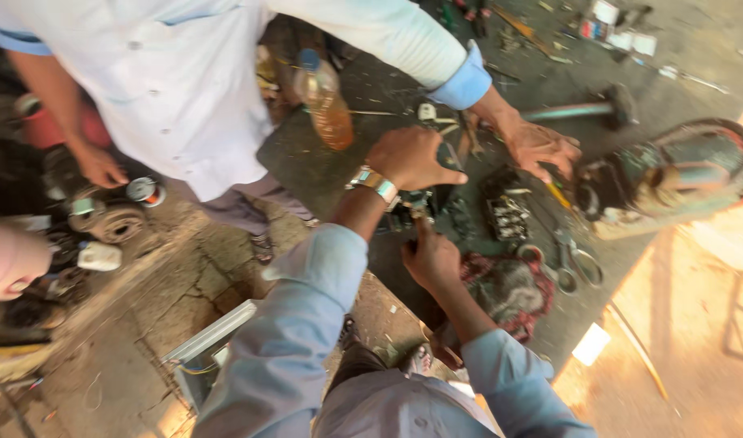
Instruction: The person cleans a small electrical component by pouring liquid from a plastic bottle onto it and scrubbing with a toothbrush. The person handles the component, a bottle, and a toothbrush on a cluttered workbench.
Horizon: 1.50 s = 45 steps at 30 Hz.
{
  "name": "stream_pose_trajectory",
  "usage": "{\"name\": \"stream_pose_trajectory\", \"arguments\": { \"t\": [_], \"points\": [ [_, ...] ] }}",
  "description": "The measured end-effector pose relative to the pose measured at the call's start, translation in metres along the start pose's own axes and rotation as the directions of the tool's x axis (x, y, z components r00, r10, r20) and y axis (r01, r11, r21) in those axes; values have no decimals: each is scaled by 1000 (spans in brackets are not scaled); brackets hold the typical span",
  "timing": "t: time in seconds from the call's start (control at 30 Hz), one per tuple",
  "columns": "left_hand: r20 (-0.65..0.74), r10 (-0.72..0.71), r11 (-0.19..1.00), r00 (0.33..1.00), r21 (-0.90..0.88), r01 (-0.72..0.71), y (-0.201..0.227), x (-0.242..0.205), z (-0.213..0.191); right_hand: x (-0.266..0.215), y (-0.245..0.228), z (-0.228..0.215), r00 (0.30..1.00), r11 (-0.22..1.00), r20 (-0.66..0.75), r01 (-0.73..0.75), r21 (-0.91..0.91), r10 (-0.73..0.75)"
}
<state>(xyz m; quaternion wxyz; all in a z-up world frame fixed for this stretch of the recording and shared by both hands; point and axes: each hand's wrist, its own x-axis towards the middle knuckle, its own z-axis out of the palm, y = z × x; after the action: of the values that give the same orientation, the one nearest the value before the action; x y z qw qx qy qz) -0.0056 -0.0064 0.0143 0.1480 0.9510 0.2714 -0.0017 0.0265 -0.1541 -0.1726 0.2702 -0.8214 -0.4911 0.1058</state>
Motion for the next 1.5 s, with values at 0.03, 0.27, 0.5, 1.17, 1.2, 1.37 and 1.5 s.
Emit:
{"name": "stream_pose_trajectory", "arguments": {
  "t": [0.03, 0.27, 0.5, 1.17, 1.2, 1.37, 1.5],
  "points": [
    [-11, 6, 1000, 1000, -1, -6, 1, 0, 1, 1, -1, -3, 999, 1000, -19, 28, -9, -28],
    [-45, 45, 999, 998, 12, -44, 1, 2, 0, 3, -12, -20, 998, 999, 35, 43, 9, -43],
    [21, -24, 1000, 1000, 20, 23, 5, -3, -5, 4, -7, -14, 996, 997, 84, 15, -79, -9],
    [-36, 2, 1000, 999, -11, -3, -2, 6, 13, 3, 5, -11, 988, 986, -14, 152, -70, -154],
    [-25, -7, 1000, 1000, -7, 7, -3, 7, 12, 7, 3, -10, 990, 988, -8, 142, -58, -143],
    [-35, 5, 1000, 999, -7, -6, 0, 8, 14, 5, 11, -4, 991, 987, -12, 129, -91, -131],
    [-24, 39, 999, 999, 14, -38, 3, 3, 8, 8, 16, 5, 993, 992, 6, 115, -59, -114]
  ]
}}
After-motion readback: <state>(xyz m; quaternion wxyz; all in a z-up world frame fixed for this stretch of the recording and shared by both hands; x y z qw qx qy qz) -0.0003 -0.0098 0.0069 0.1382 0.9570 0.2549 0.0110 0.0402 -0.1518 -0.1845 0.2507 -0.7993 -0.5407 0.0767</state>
